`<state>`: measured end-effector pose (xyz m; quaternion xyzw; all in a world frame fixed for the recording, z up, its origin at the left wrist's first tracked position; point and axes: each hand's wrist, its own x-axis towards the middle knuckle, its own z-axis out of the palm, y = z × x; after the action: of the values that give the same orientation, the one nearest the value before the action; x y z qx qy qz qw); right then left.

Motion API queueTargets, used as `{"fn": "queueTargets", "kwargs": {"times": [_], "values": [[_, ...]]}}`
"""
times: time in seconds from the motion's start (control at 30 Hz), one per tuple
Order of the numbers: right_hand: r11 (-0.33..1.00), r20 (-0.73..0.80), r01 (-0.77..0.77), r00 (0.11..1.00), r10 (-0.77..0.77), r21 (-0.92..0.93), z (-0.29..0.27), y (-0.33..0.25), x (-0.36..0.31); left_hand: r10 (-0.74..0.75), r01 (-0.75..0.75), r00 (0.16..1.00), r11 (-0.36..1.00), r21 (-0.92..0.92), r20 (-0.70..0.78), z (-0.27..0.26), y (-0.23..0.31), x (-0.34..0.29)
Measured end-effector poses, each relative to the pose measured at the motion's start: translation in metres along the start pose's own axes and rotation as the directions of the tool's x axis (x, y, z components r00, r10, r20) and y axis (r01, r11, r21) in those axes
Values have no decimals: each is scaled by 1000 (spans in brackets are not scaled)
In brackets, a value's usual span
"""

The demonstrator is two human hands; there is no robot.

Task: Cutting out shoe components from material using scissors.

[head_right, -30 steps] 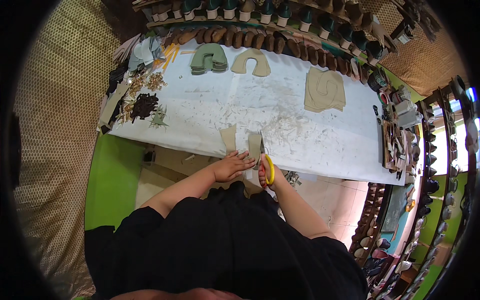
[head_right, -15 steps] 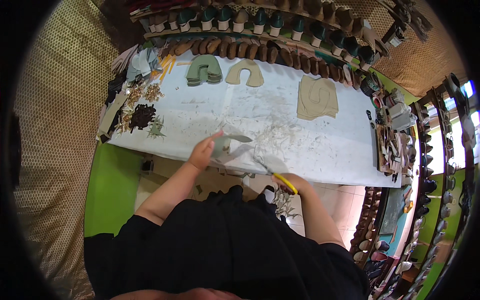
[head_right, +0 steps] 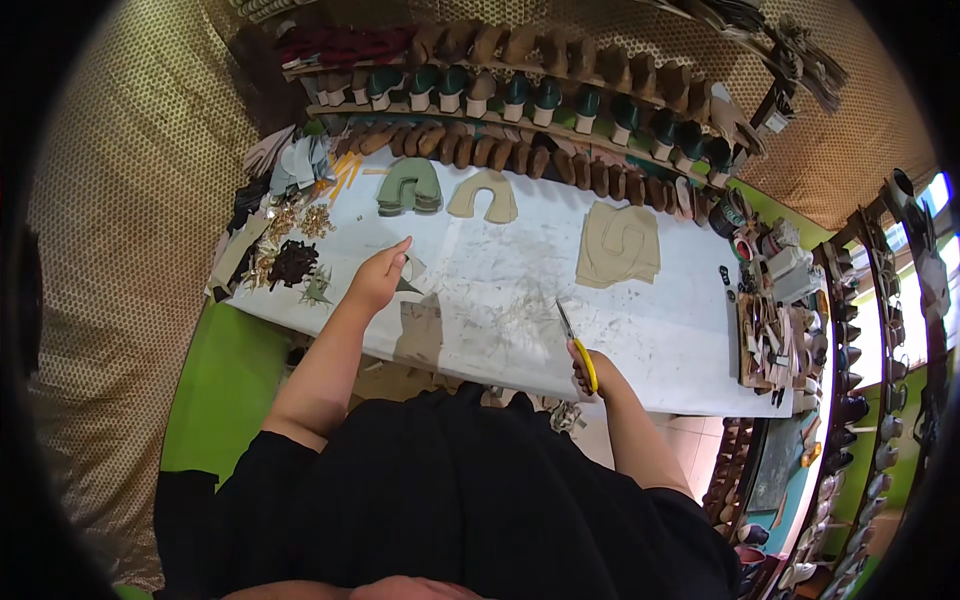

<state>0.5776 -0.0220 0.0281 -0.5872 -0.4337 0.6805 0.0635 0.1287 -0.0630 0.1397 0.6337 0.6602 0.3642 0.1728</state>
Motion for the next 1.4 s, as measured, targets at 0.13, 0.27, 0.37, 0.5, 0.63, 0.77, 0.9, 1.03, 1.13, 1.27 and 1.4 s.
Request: {"fn": "queueTargets", "kwargs": {"times": [0.13,0.27,0.37,0.5,0.63,0.77,0.9,1.03,1.13,1.27,1.4], "values": [[999,51,18,999,-20,48,-29,-3,14,67,-83,995,967,241,71,-1,40,28],[996,13,65,998,-65,-56,-55,0,20,238,-236,971,914,331,35,1,87,56],[993,0,115,993,-115,-6,-68,19,40,285,-279,958,882,381,43,-5,123,68],[907,218,-96,976,5,411,-90,30,53,348,-345,935,847,404,70,-11,149,72],[843,272,-118,962,-34,524,-99,31,65,451,-475,877,766,433,164,6,137,47],[887,285,-92,957,-46,453,-97,20,54,120,-388,898,669,633,423,39,50,-18],[887,264,-99,964,-26,451,-97,18,56,-320,-146,868,565,812,379,39,-35,-92],[864,215,-109,977,1,491,-92,15,52,-504,107,827,575,811,248,33,-76,-127],[856,181,-79,983,-17,511,-90,19,53,-532,299,840,615,730,105,39,-93,-135],[870,132,-54,991,-12,491,-86,18,51,-619,589,771,602,539,-152,57,-102,-137],[872,76,-30,997,-8,489,-80,19,53,-635,667,733,600,441,-245,66,-90,-120]]}}
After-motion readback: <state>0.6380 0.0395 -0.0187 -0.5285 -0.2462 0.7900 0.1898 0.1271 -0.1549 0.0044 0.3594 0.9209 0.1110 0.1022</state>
